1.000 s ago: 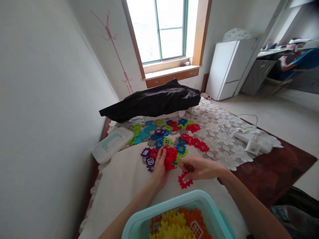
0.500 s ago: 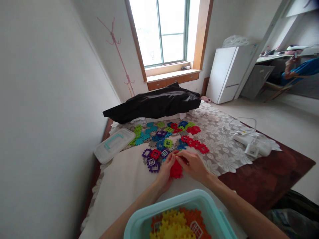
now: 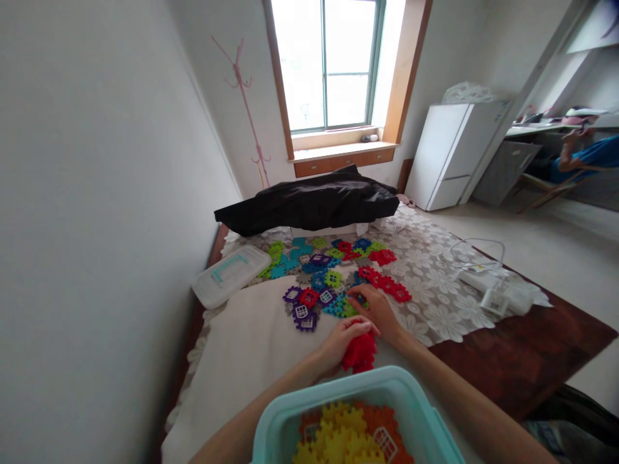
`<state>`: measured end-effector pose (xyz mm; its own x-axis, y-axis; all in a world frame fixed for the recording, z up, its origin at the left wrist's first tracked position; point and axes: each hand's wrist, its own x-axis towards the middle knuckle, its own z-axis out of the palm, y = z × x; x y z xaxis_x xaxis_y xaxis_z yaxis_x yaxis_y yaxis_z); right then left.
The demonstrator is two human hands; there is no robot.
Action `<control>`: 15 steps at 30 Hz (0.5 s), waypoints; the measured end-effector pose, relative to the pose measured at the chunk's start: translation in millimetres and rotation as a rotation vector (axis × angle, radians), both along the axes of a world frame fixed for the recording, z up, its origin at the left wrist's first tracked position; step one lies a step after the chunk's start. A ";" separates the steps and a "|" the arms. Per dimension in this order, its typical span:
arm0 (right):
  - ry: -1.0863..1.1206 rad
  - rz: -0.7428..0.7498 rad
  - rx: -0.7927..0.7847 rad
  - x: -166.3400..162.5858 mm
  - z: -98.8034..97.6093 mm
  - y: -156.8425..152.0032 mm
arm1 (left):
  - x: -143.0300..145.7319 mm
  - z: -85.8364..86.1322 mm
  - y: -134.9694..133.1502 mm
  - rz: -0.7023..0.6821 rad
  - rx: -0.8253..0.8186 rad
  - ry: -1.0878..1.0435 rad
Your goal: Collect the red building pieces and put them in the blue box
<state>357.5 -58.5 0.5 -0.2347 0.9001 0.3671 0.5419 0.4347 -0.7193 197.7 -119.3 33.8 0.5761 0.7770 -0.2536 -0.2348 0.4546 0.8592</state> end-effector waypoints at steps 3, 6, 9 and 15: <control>-0.074 0.027 0.074 1.3 -4.3 0.6 | 0.7 0.3 0.4 -0.025 0.057 0.019; -0.122 0.065 0.131 3.4 -2.9 -1.5 | -0.2 -0.5 1.3 -0.039 0.124 0.051; -0.201 0.136 0.170 3.0 -0.4 -3.5 | -1.2 -1.0 0.4 -0.026 0.176 0.082; -0.411 0.287 0.176 -17.4 9.8 11.8 | -10.9 1.0 -1.2 -0.075 0.197 0.040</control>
<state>340.1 -46.7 10.3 -0.6187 0.7115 0.3331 0.6051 0.7020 -0.3755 186.8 -120.5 34.8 0.6266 0.7693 -0.1246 -0.1708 0.2915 0.9412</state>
